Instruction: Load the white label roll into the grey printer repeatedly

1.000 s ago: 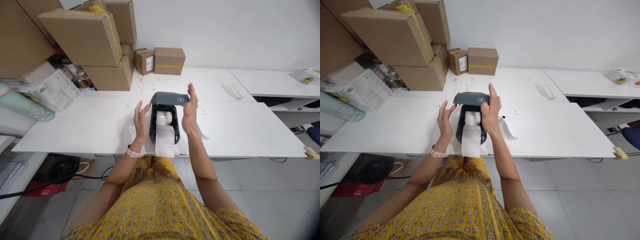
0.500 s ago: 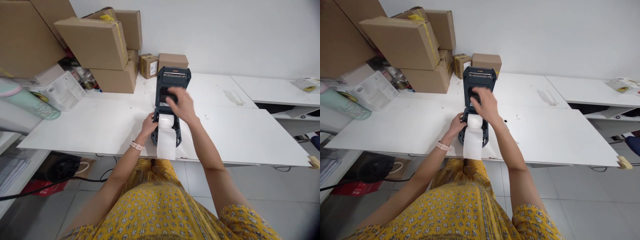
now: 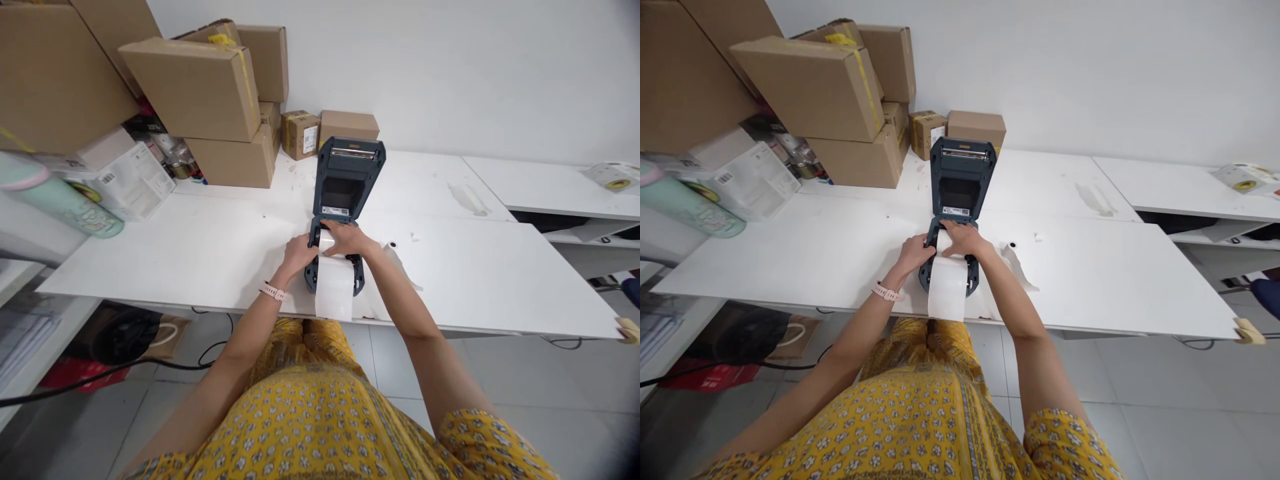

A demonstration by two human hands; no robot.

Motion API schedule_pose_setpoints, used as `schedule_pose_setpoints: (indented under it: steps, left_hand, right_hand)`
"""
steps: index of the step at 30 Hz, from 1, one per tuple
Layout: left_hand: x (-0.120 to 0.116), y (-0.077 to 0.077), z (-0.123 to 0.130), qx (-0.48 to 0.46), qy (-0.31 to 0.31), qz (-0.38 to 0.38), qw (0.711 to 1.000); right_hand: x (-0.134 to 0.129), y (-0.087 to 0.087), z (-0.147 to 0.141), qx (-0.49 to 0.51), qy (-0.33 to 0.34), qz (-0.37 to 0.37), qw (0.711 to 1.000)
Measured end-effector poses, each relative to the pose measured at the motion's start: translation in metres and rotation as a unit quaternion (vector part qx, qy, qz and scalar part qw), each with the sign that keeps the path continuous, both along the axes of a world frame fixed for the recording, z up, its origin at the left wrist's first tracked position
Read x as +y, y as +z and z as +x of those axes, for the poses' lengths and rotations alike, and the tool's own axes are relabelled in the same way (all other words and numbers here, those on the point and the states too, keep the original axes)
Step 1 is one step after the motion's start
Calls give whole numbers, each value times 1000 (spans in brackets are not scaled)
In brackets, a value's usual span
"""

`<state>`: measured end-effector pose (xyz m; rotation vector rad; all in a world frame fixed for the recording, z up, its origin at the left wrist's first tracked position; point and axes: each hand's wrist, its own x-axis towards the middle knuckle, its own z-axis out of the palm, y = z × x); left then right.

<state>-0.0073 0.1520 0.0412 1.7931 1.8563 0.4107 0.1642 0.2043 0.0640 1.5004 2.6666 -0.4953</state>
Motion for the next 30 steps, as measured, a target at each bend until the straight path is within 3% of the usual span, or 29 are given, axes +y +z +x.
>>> schedule_pose_setpoints:
  steps: [4,9,12,17,21,25,30]
  left_hand:
    - [5,4,-1,101,-33,-53,993]
    - [8,14,-2,110,-68,-95,987]
    - [8,18,-1,107,-69,-106,986]
    - [6,16,-1,103,-58,-100,988]
    - [4,13,-1,104,-47,-88,990]
    - [5,11,-1,104,-40,-83,990]
    - [6,7,-2,102,-38,-81,991]
  right_hand:
    - [-3,-2,0,-7,-9,5,1000]
    - [-2,-4,1,1,-13,13,1000]
    - [0,-1,8,70,14,-8,997]
    - [-7,23,41,287,74,-115,948]
    - [-28,52,87,388,49,-98,915]
    - [-48,67,128,344,-15,-34,938]
    - [-46,48,143,253,-34,-34,966]
